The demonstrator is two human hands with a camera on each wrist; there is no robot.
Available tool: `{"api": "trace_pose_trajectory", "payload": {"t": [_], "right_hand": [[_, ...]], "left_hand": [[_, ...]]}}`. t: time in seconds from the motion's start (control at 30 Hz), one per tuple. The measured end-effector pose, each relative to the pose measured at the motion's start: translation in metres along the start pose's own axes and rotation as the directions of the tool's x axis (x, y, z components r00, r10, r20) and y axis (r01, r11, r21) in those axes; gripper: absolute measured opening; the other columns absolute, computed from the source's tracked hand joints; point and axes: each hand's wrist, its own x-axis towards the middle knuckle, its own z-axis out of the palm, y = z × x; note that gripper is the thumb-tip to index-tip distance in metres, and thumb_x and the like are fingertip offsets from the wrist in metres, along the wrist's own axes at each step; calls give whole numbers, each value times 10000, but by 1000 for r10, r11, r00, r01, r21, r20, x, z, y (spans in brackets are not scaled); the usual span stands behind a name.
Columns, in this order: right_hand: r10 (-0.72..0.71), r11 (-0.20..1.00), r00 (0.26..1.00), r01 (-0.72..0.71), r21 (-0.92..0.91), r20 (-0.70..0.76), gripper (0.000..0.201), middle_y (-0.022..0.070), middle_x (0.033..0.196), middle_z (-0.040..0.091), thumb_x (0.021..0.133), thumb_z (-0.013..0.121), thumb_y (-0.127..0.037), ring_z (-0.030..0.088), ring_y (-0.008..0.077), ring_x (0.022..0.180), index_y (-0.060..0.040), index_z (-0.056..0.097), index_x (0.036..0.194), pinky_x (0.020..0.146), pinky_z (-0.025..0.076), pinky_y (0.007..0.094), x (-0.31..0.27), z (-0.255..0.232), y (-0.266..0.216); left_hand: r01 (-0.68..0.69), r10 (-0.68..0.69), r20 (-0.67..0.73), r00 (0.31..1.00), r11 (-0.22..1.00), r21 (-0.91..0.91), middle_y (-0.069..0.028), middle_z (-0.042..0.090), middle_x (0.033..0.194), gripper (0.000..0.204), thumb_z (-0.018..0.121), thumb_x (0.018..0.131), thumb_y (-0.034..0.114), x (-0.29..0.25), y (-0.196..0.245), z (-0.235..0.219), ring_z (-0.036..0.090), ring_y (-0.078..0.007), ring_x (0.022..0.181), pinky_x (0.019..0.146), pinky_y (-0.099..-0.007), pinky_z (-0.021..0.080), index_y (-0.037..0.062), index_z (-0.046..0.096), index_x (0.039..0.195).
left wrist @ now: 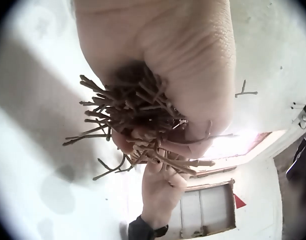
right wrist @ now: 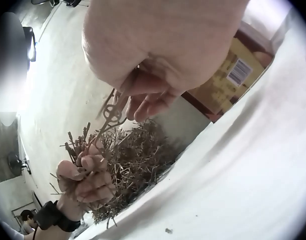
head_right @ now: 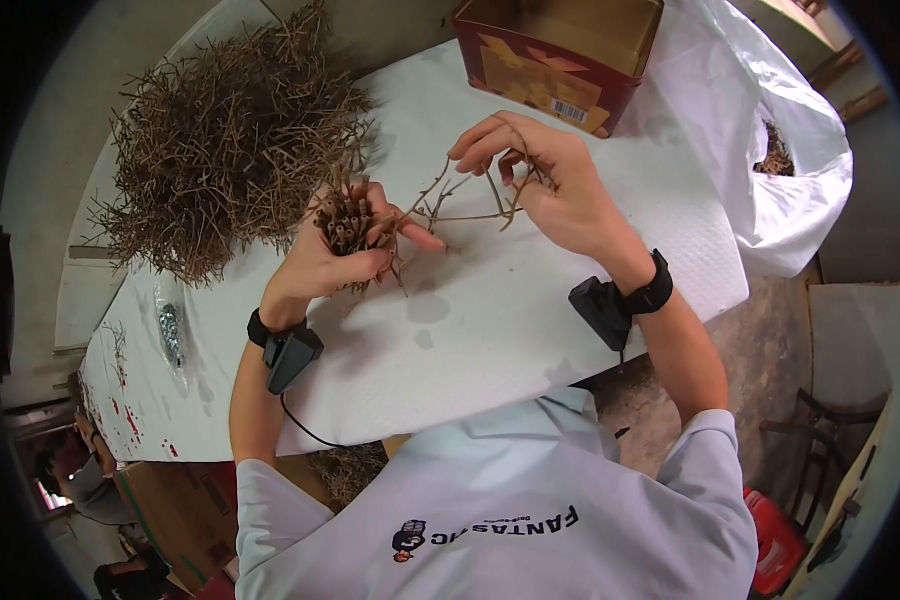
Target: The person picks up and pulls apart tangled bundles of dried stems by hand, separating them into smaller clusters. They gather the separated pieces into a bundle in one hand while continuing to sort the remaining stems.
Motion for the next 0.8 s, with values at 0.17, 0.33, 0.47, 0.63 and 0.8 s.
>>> {"api": "trace_pose_trajectory", "payload": {"t": [0.17, 0.33, 0.47, 0.63, 0.8], "right_hand": [[-155, 926, 982, 181, 332, -103, 183, 268, 1211, 600, 671, 407, 49, 575, 339, 1191, 12, 504, 822, 977, 466, 411, 6, -2, 5], [46, 629, 999, -27, 777, -3, 113, 326, 1239, 565, 707, 437, -29, 563, 398, 1212, -27, 425, 819, 1035, 443, 481, 5, -1, -16], [86, 511, 973, -228, 829, 214, 153, 326, 1204, 587, 732, 419, -24, 608, 331, 1108, -27, 455, 881, 940, 481, 391, 3, 1, -18], [243, 917, 948, -294, 269, 205, 165, 172, 1021, 651, 833, 545, -62, 581, 184, 841, 0, 560, 985, 741, 439, 278, 0, 14, -21], [270, 961, 891, -272, -48, 366, 185, 25, 778, 607, 887, 704, -145, 506, 112, 704, 6, 654, 980, 641, 392, 253, -5, 15, -21]], "left_hand": [[5, -3, -22, 1000, 997, 76, -42, 639, 840, 220, 664, 738, -23, -3, 5, 4, 692, -162, 953, 693, -240, 492, 14, 535, 912], [66, -66, 4, 998, 997, 32, -54, 659, 832, 261, 698, 764, -3, -8, 0, 8, 668, -132, 823, 712, -256, 510, 12, 537, 970], [134, -132, 138, 982, 991, -8, -51, 666, 841, 302, 741, 774, 18, -7, 4, 10, 644, -105, 801, 728, -256, 513, 15, 548, 1007], [111, -117, 59, 991, 989, 99, -23, 662, 833, 327, 793, 769, 51, -3, 10, 20, 633, -86, 786, 722, -248, 507, 17, 562, 998], [84, -125, 72, 990, 907, 413, -34, 621, 862, 319, 793, 771, -30, -3, 19, 25, 660, -120, 798, 700, -245, 510, 14, 559, 982]]}}
